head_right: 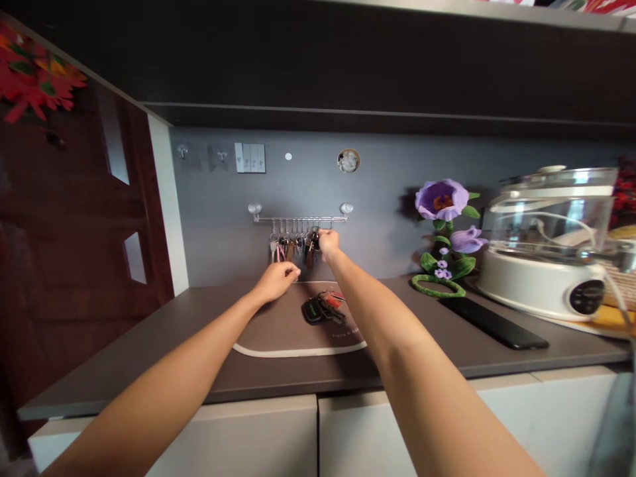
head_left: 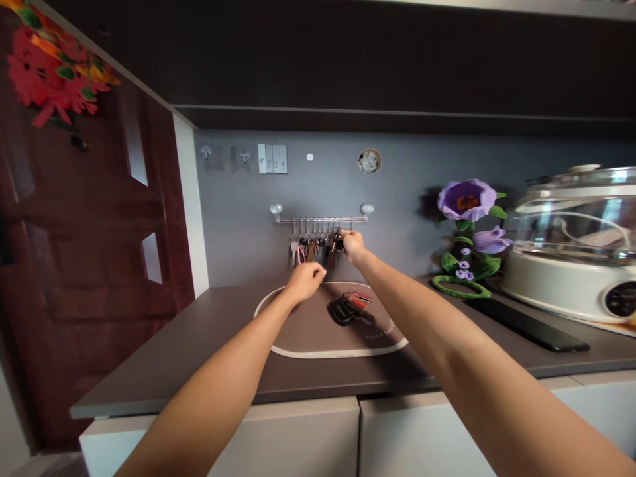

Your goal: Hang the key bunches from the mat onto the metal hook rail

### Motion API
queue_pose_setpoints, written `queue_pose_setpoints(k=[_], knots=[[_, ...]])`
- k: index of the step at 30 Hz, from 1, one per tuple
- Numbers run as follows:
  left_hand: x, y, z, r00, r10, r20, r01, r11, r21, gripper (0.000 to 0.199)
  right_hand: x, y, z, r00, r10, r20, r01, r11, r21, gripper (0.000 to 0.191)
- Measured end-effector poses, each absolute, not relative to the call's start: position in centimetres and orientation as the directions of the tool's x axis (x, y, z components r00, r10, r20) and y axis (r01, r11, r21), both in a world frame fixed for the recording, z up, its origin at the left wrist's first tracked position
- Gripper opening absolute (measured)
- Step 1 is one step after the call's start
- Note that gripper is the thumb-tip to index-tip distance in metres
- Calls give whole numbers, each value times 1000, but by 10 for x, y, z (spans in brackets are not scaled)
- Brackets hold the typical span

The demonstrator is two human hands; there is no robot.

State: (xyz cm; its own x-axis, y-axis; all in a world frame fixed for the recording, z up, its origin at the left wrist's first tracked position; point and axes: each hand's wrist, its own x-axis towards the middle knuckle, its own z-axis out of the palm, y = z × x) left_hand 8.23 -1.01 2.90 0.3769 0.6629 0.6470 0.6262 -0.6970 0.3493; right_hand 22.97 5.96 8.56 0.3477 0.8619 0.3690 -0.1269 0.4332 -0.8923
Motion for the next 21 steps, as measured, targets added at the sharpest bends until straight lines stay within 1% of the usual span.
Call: queue_pose_setpoints(k=[4,8,13,21], knots=[[82,-11,31,377,670,640,631,-691,353,25,228,66,82,357,868,346,-139,415,-899,11],[81,-9,31,376,671,639,644,-685,340,26,230,71,76,351,859,373,-121,436,-892,8],[81,-8,30,380,675,633,648,-682,338,26,234,74,68,382,833,401,-71,460,-885,10],[81,-10,31,384,695,607,668,-663,337,25,238,72,64,354,854,382,-39,421,-906,17]])
